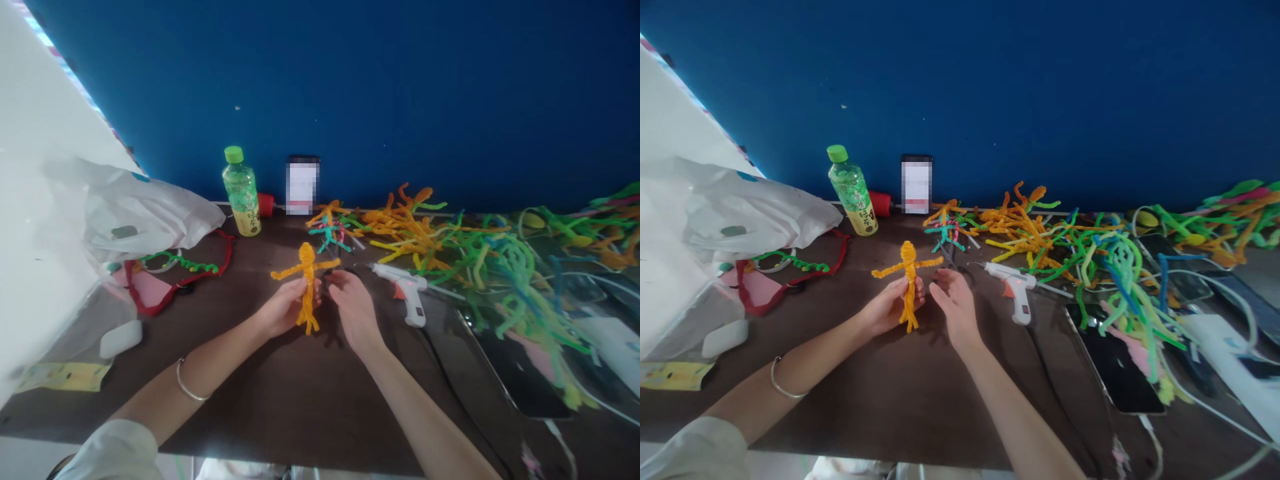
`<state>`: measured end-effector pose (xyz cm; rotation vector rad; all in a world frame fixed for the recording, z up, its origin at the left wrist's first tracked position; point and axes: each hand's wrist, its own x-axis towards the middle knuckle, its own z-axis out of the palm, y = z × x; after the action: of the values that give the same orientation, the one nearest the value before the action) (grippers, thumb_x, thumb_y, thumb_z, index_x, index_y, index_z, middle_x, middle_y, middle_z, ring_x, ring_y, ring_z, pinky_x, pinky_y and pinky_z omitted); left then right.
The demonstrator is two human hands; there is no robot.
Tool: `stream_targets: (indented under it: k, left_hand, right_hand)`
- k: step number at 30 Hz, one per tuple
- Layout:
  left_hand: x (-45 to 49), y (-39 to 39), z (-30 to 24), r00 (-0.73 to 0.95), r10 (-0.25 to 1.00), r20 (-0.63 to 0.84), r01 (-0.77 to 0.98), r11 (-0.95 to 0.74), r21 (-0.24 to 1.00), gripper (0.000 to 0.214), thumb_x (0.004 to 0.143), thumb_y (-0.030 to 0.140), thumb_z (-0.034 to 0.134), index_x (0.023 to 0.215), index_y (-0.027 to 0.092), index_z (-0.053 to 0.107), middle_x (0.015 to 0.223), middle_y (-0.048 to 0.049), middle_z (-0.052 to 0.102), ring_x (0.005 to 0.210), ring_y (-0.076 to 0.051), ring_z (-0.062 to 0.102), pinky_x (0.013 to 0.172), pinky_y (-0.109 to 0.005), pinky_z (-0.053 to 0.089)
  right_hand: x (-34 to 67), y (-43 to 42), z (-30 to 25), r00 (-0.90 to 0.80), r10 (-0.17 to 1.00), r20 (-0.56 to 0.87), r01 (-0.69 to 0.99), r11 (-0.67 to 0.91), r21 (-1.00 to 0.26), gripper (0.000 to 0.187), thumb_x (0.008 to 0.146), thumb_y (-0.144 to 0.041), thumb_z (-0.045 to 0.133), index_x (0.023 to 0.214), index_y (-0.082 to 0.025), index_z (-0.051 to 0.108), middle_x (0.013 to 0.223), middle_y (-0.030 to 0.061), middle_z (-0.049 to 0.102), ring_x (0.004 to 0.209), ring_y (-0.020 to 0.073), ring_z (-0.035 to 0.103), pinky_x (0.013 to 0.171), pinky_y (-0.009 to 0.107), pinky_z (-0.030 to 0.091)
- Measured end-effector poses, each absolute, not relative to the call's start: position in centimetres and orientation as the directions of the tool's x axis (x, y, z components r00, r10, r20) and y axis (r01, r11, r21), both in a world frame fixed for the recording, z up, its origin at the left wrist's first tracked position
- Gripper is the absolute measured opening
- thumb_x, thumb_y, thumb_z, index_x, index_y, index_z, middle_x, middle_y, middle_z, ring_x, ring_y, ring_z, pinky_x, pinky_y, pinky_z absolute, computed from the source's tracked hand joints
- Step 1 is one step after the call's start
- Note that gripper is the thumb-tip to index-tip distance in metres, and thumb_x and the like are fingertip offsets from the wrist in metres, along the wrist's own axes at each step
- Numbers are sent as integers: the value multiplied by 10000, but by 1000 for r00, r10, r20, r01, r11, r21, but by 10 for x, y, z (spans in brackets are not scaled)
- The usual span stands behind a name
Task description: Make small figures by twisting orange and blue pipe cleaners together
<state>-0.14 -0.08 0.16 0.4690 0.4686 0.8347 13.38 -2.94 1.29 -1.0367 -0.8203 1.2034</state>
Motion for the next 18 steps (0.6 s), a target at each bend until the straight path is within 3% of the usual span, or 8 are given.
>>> stream_targets:
  k: [4,11,14,18]
  left_hand:
    - [0,3,-1,483,850,-213,-621,503,601,264,654,315,700,844,142,645,711,-16,600,642,-80,546,686,-218,446]
    - [0,2,-2,421,891,-171,-609,417,674,183,617,221,730,740,119,640,615,11,579,538,-43,495,564,-179,383]
    - [0,2,-2,383,906,-180,-616,396,681,192,583,190,747,732,126,645,675,0,619,587,-51,530,575,-179,384]
    - [1,3,0,404,899,-172,-565,393,725,214,586,194,741,768,119,657,742,-26,652,645,-77,567,660,-219,423]
  right_hand:
    - [131,-34,12,235,968,92,-60,109,-992,151,697,-283,666,804,-213,584,749,-14,569,706,102,532,676,230,439]
    - [122,-41,15,203,950,236,185,200,-962,156,646,-276,694,759,-209,611,729,9,604,692,146,552,688,294,458]
    - [123,-39,12,199,960,198,180,163,-970,120,680,-278,662,765,-204,620,736,18,627,687,149,572,686,305,477]
    - [126,-36,10,219,972,86,14,85,-996,137,677,-285,668,767,-194,620,722,17,639,659,143,592,642,295,496]
